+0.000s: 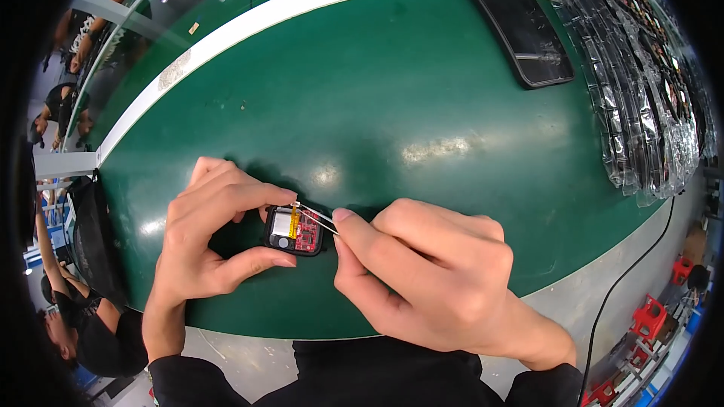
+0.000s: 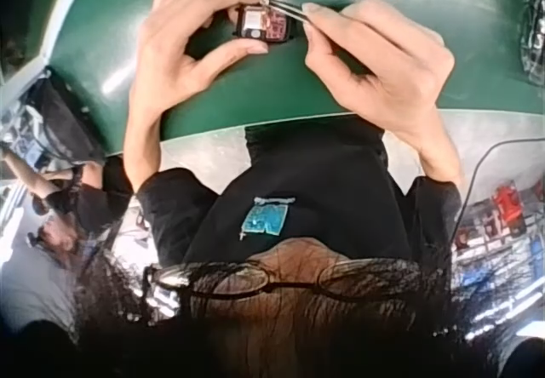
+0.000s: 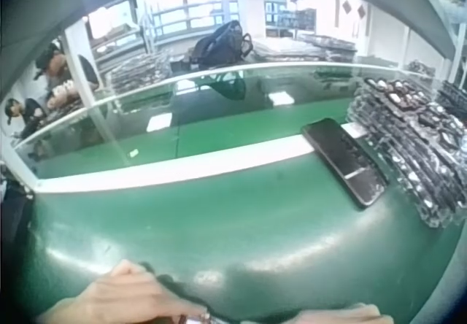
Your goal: The recorder is seen assembling internal components of several smartwatches on a green workbench.
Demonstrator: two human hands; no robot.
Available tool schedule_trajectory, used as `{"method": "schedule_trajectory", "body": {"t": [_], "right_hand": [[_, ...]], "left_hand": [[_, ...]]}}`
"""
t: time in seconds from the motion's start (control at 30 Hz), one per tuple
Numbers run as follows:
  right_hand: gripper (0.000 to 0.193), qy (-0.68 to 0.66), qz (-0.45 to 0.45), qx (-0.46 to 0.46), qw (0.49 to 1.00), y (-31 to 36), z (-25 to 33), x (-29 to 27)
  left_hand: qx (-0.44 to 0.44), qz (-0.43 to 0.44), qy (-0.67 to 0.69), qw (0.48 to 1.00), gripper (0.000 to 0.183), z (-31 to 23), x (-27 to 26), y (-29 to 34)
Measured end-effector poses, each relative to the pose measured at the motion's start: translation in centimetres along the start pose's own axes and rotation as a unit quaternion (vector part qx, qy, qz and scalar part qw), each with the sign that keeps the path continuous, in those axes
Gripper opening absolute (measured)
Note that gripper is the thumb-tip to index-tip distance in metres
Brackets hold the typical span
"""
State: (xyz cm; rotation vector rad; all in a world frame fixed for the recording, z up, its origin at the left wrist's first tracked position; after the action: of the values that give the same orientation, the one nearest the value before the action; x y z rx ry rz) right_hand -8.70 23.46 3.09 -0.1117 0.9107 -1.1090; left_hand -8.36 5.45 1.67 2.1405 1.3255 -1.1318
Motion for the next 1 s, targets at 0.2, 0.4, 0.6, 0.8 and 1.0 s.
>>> {"method": "schedule_trajectory", "body": {"t": [0.2,0.4,0.6,0.8,1.0], "right_hand": [[0.030,0.030,0.003,-0.025,0.999,0.0,0.7,0.5],[0.028,-0.022,0.011,-0.008,1.000,-0.1,0.0,0.5],[0.023,-0.097,0.088,0.081,0.988,-0.3,-1.2,0.7],[0.022,-0.107,0.098,0.084,0.986,-0.1,-1.6,1.1],[0.022,-0.099,0.093,0.066,0.989,-0.1,-1.3,1.3]], "left_hand": [[-0.006,0.004,-0.004,1.000,0.060,0.1,-0.1,0.0],[0.028,0.017,0.009,0.999,0.059,0.4,-0.1,0.0],[0.043,0.062,0.057,0.996,0.061,1.3,0.0,0.2],[0.043,0.072,0.048,0.995,0.062,1.2,0.2,0.2],[0.049,0.065,0.048,0.996,0.060,1.0,0.1,0.0]]}}
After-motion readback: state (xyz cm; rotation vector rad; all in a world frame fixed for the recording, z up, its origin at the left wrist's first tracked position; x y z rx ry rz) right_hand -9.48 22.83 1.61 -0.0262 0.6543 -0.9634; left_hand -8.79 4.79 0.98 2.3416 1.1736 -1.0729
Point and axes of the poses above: each hand's wrist, its own y-axis away from the middle knuckle, its own x-axis out of the palm, z = x × y, the point moved 10 cm from there along -y, towards the middle knuckle, and after that the axes turned 5 degrees about z, right-handed, at the moved point
